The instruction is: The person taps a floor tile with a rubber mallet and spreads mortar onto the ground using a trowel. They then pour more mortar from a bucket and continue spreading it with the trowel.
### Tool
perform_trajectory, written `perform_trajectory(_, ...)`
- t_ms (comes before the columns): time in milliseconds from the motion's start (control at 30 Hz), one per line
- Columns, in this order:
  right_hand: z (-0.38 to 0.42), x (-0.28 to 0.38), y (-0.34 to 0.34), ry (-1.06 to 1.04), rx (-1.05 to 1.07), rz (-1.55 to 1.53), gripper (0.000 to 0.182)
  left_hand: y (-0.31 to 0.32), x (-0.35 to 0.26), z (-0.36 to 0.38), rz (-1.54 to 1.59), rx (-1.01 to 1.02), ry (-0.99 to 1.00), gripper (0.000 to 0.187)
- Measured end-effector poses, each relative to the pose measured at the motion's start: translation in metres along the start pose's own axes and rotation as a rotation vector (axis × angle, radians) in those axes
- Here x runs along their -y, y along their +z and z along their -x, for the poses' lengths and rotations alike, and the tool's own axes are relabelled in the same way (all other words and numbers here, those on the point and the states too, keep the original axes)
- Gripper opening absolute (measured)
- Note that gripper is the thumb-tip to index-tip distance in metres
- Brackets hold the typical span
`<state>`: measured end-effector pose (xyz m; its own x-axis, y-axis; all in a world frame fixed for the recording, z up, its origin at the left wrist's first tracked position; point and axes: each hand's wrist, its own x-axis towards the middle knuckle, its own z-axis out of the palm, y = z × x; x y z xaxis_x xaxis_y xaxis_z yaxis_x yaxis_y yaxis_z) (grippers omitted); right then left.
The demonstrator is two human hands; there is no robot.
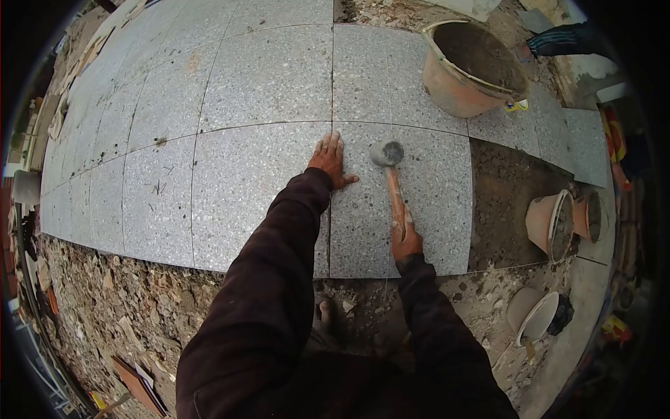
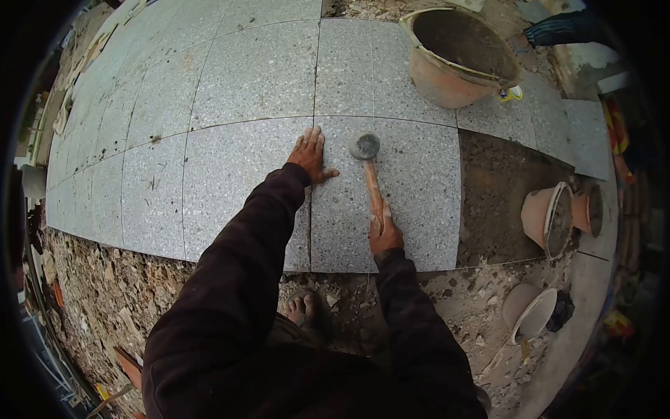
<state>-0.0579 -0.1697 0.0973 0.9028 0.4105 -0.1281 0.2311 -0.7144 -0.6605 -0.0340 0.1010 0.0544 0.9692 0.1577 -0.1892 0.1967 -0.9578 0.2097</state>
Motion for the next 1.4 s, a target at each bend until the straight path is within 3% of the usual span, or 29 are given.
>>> perform_trajectory(100, -0.003, 0.01, -0.028, -0.164, -0.115, -0.101, 0.047, -0.008, 0.002, -0.001, -0.042, 0.023, -0.002, 0.101)
perform_trajectory(200, 0.0, 0.02, -0.064, -0.191, -0.222, -0.207, 0.048, -0.002, 0.002, -0.004, -0.038, 0.033, -0.005, 0.103)
perform_trajectory(333, 0.011, -0.016, -0.074, -0.213, -0.345, -0.103, 0.047, -0.002, -0.001, -0.008, -0.095, 0.064, 0.0, 0.103)
perform_trajectory(500, 0.032, -0.077, -0.039, 0.111, -0.21, -0.038, 0.046, -0.013, -0.009, -0.008, -0.107, 0.107, -0.005, 0.101)
perform_trajectory(600, 0.028, -0.077, -0.054, 0.239, -0.05, 0.024, 0.046, -0.006, -0.01, 0.0, -0.135, 0.113, -0.01, 0.1)
perform_trajectory(733, 0.036, -0.078, -0.063, 0.096, -0.202, -0.078, 0.047, -0.007, -0.01, -0.007, -0.14, 0.069, -0.016, 0.1)
perform_trajectory(867, 0.084, -0.073, -0.059, 0.177, -0.265, -0.074, 0.047, -0.003, -0.008, -0.004, -0.145, 0.051, -0.025, 0.099)
perform_trajectory(1000, 0.179, -0.042, -0.077, 0.544, -0.174, -0.174, 0.043, 0.006, -0.006, -0.003, -0.149, -0.053, 0.04, 0.096)
perform_trajectory(1100, 0.249, -0.037, -0.088, 0.517, -0.35, 0.0, 0.039, 0.016, -0.002, 0.001, -0.127, -0.16, 0.103, 0.092)
perform_trajectory(1233, 0.26, -0.047, -0.115, 0.787, -0.269, 0.013, 0.039, 0.028, 0.0, 0.003, -0.131, -0.233, 0.163, 0.09)
perform_trajectory(1400, 0.249, -0.082, -0.111, 0.817, -0.275, 0.065, 0.04, 0.026, 0.003, 0.005, -0.083, -0.283, 0.185, 0.087)
